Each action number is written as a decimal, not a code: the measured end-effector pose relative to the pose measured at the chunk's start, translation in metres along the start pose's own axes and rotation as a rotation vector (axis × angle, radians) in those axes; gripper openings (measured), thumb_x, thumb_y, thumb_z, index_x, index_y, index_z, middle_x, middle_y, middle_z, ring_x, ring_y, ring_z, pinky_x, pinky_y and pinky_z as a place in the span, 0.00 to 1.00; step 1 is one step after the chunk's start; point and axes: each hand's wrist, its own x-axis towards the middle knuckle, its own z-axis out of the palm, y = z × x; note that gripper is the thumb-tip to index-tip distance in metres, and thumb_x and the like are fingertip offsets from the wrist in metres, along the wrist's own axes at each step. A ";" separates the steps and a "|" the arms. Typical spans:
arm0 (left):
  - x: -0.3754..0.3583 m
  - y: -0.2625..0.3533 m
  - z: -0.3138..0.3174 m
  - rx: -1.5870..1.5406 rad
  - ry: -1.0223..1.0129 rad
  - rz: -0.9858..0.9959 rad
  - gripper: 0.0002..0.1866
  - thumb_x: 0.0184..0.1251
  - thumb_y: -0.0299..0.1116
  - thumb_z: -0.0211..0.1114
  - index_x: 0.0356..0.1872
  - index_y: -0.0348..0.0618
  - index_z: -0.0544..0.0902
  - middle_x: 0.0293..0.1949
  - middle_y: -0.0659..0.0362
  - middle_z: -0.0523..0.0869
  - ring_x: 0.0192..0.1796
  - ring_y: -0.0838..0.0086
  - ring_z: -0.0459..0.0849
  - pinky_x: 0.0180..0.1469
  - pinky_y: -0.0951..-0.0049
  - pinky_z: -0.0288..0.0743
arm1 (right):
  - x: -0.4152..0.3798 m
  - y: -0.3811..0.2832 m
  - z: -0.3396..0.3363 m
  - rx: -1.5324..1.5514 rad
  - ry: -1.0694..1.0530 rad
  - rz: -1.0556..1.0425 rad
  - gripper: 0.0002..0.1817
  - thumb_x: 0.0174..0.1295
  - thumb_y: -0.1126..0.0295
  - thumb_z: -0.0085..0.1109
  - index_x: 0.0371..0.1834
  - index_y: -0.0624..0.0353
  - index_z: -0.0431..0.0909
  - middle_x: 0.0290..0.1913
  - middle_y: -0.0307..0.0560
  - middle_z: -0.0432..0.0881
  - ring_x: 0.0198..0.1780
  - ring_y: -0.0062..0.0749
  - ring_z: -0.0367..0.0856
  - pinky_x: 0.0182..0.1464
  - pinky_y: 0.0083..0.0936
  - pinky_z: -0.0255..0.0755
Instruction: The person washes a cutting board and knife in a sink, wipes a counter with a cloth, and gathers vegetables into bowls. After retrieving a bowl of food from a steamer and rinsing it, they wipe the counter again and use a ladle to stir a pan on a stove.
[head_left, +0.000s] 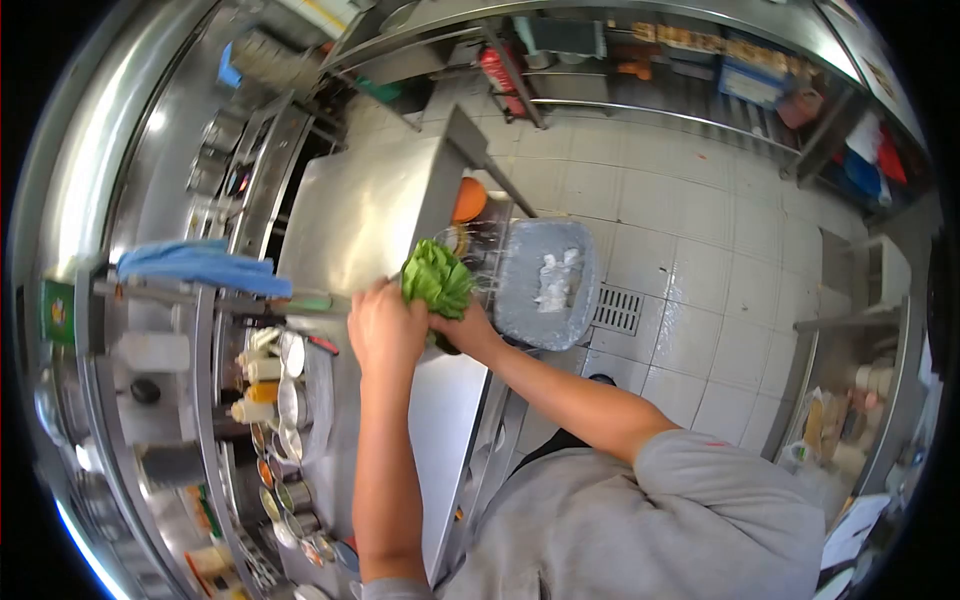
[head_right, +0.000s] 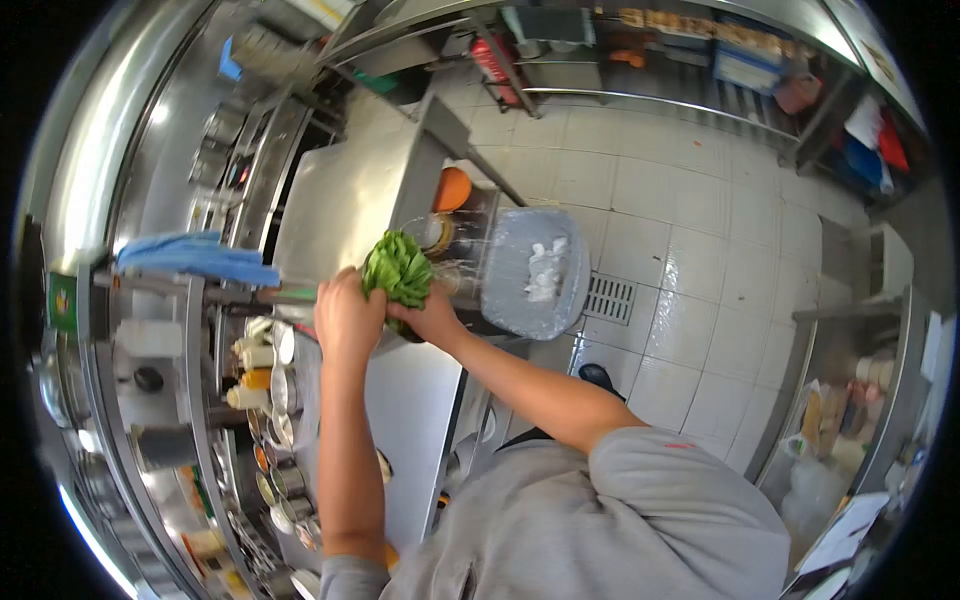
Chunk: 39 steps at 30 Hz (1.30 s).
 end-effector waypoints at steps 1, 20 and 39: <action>-0.024 -0.021 0.003 0.008 0.005 -0.040 0.13 0.51 0.30 0.58 0.36 0.35 0.85 0.42 0.43 0.86 0.44 0.45 0.81 0.51 0.56 0.76 | -0.010 -0.015 0.007 -0.038 -0.108 -0.073 0.39 0.53 0.52 0.71 0.64 0.62 0.68 0.59 0.55 0.78 0.61 0.48 0.75 0.62 0.37 0.68; -0.315 -0.200 0.120 -0.447 -0.244 -0.804 0.22 0.71 0.43 0.46 0.36 0.37 0.84 0.40 0.44 0.83 0.44 0.50 0.82 0.49 0.53 0.76 | -0.135 0.075 0.188 -1.065 -1.357 -0.282 0.58 0.36 0.52 0.80 0.72 0.56 0.58 0.65 0.55 0.68 0.68 0.54 0.64 0.65 0.47 0.62; -0.379 -0.221 0.181 -1.282 0.392 -0.702 0.29 0.67 0.41 0.65 0.64 0.39 0.69 0.51 0.52 0.77 0.33 0.75 0.75 0.41 0.72 0.73 | -0.122 0.095 0.189 -0.714 -0.950 -0.037 0.20 0.44 0.76 0.69 0.43 0.60 0.74 0.41 0.48 0.81 0.46 0.34 0.79 0.53 0.27 0.72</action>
